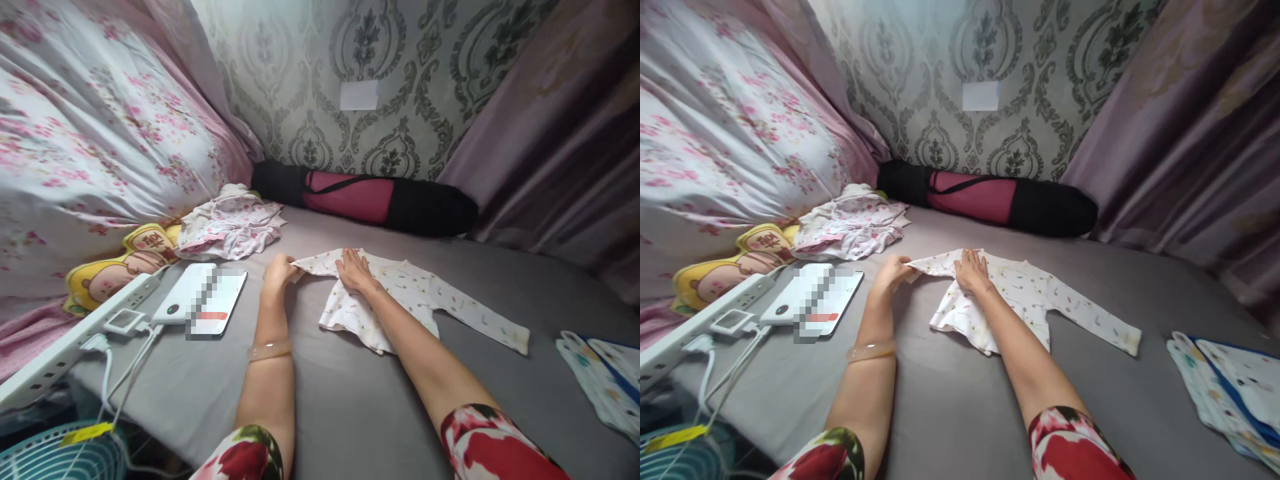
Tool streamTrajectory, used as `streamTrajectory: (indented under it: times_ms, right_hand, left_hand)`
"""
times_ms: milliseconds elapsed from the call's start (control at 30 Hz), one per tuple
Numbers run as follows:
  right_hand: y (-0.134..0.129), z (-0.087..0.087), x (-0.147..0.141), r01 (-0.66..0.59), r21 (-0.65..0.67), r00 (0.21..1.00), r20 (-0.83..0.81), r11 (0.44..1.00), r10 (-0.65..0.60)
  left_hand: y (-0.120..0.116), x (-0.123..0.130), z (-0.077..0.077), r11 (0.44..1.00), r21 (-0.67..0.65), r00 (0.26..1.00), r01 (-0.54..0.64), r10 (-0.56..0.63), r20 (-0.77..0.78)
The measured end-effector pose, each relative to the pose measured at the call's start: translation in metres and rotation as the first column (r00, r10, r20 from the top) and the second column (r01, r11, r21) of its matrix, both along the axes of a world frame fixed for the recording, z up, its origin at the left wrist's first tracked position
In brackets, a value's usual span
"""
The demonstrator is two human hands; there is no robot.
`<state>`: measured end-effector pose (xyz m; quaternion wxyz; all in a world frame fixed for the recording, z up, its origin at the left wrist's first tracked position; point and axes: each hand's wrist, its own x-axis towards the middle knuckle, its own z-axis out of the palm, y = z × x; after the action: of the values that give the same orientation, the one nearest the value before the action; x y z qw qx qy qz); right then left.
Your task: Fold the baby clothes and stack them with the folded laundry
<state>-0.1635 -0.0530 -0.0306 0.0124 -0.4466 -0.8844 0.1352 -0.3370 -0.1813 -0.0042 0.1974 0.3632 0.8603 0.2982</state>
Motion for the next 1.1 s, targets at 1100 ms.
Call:
streamTrajectory:
  times_ms: [1100]
  right_hand:
    - [-0.010, 0.008, -0.016, -0.069, 0.139, 0.997, 0.034, 0.988, 0.065]
  left_hand:
    - [0.016, -0.023, -0.031, 0.951, 0.281, 0.991, -0.130, 0.114, 0.072]
